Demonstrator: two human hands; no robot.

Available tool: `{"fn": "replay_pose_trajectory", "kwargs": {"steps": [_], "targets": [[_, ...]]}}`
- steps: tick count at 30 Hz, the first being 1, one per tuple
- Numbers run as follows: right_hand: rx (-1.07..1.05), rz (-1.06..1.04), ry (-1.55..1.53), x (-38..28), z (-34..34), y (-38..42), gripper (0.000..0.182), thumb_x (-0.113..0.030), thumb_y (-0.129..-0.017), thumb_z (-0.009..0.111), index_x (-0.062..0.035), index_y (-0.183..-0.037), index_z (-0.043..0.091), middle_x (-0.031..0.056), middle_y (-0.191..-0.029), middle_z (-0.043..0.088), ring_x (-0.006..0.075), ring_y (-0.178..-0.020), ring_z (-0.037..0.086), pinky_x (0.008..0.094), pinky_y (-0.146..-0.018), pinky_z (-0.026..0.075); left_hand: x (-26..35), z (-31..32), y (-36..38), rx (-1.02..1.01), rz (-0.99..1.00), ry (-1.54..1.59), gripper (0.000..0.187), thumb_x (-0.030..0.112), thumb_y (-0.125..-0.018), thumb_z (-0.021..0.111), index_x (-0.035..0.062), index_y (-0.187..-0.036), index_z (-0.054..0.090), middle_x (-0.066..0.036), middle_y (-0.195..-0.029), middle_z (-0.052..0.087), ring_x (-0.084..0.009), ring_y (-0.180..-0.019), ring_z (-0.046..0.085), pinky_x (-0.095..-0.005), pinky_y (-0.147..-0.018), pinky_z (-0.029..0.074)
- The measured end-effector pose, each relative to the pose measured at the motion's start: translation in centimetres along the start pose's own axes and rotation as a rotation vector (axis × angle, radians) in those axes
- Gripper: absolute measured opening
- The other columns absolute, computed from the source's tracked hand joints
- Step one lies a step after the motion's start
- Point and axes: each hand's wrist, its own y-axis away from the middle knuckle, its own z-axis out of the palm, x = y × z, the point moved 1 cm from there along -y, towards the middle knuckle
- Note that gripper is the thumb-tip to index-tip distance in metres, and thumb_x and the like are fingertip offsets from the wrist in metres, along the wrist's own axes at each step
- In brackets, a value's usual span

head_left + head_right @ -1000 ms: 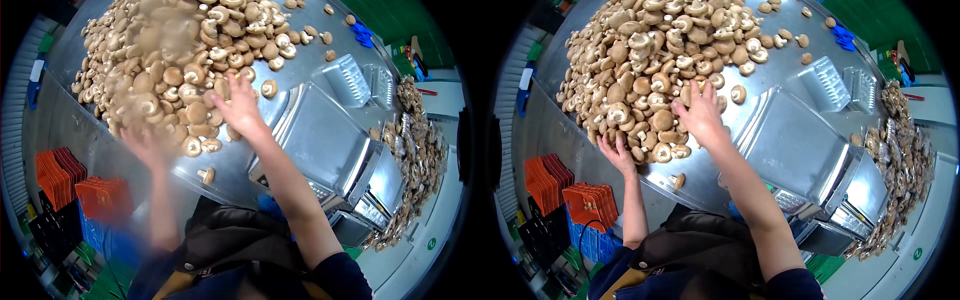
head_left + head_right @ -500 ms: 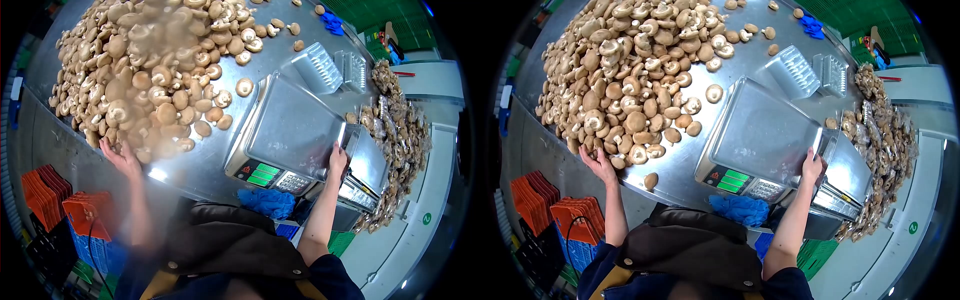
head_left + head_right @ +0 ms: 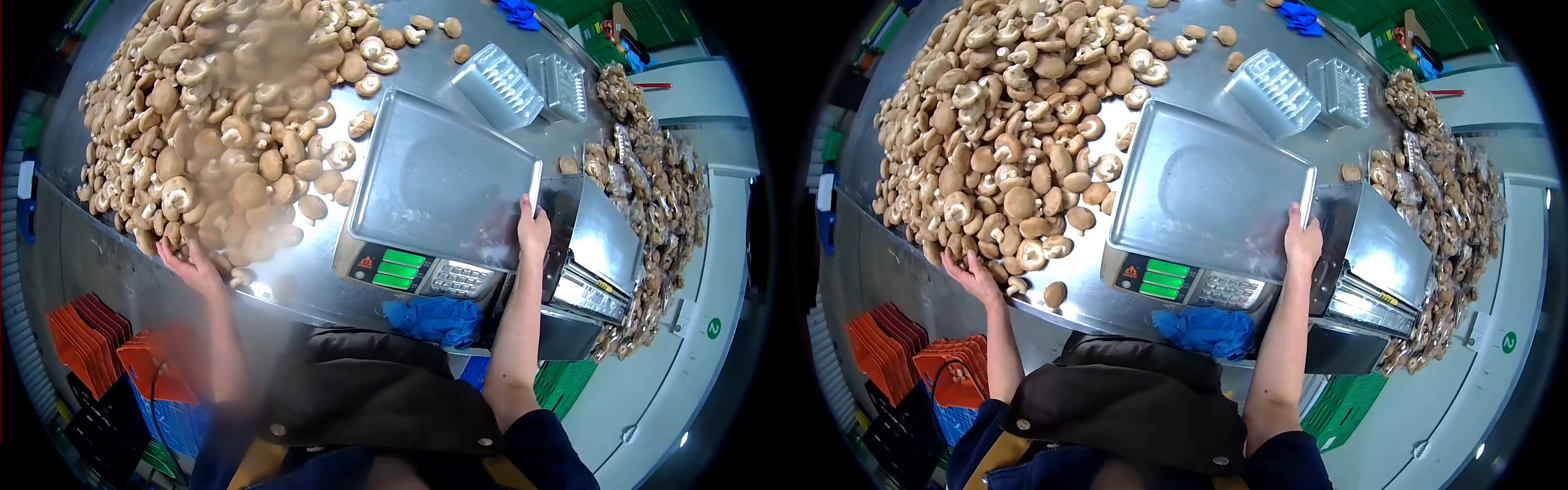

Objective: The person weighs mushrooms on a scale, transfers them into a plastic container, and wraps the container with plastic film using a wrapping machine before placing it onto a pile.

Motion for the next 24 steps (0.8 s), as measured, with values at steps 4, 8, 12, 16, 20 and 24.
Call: {"fn": "replay_pose_trajectory", "kwargs": {"steps": [4, 8, 12, 16, 20, 24], "targets": [[-0.024, -0.193, -0.005, -0.5, -1.3, 1.6, 0.053, -0.042, -0.088, 0.058, 0.0030, -0.115, 0.056, 0.0270, -0.103, 0.064, 0.0440, -0.100, 0.061, 0.0477, -0.084, 0.048, 2.6, -0.1, 0.3, 0.041, -0.130, 0.241, 0.048, 0.019, -0.093, 0.057, -0.0005, -0.134, 0.043, -0.017, -0.134, 0.043, -0.0284, -0.121, 0.044, -0.0389, -0.103, 0.036], [0.124, -0.586, -0.232, -2.0, -7.3, 5.4, 0.043, -0.018, -0.088, 0.062, 0.0011, -0.125, 0.051, 0.0211, -0.124, 0.055, 0.0376, -0.115, 0.053, 0.0395, -0.099, 0.041, 3.2, -1.0, 0.5, 0.056, -0.069, 0.201, 0.047, 0.020, -0.094, 0.058, -0.0041, -0.132, 0.045, -0.019, -0.132, 0.048, -0.0295, -0.120, 0.047, -0.0388, -0.103, 0.036], [0.518, -0.591, -0.191, 3.6, -16.0, 5.8, 0.033, -0.016, -0.092, 0.058, 0.0011, -0.120, 0.057, 0.0162, -0.121, 0.060, 0.0297, -0.114, 0.057, 0.0362, -0.099, 0.041, 3.2, -1.6, 0.2, 0.123, -0.039, 0.045, 0.048, 0.024, -0.094, 0.061, -0.0040, -0.130, 0.047, -0.019, -0.131, 0.050, -0.0282, -0.119, 0.049, -0.0383, -0.102, 0.039], [0.915, -0.313, -0.469, 19.6, -22.4, 1.4, 0.029, -0.011, -0.095, 0.053, 0.0027, -0.120, 0.057, 0.0153, -0.120, 0.061, 0.0250, -0.112, 0.057, 0.0351, -0.098, 0.042, 15.7, -0.2, 5.4, -0.132, 0.253, 0.530, 0.038, 0.014, -0.097, 0.050, -0.0041, -0.130, 0.047, -0.019, -0.132, 0.050, -0.0286, -0.118, 0.052, -0.0383, -0.098, 0.044], [1.064, 0.223, -0.366, 43.1, -23.7, -0.8, 0.031, -0.016, -0.094, 0.053, 0.0042, -0.116, 0.058, 0.0189, -0.113, 0.063, 0.0285, -0.105, 0.060, 0.0365, -0.093, 0.045, 23.0, 1.5, 19.0, -1.206, 0.163, 0.803, 0.034, 0.007, -0.093, 0.045, -0.0021, -0.126, 0.048, -0.020, -0.123, 0.057, -0.0290, -0.108, 0.060, -0.0386, -0.091, 0.049], [0.791, 0.310, 0.037, 55.3, -20.8, -0.7, 0.042, -0.031, -0.089, 0.058, 0.0039, -0.112, 0.060, 0.0237, -0.107, 0.064, 0.0371, -0.097, 0.062, 0.0405, -0.088, 0.047, 30.8, 3.3, 32.6, -1.891, -0.373, 0.665, 0.064, -0.002, -0.081, 0.067, -0.0006, -0.137, 0.037, -0.016, -0.138, 0.046, -0.0253, -0.127, 0.046, -0.0361, -0.105, 0.037]]}}
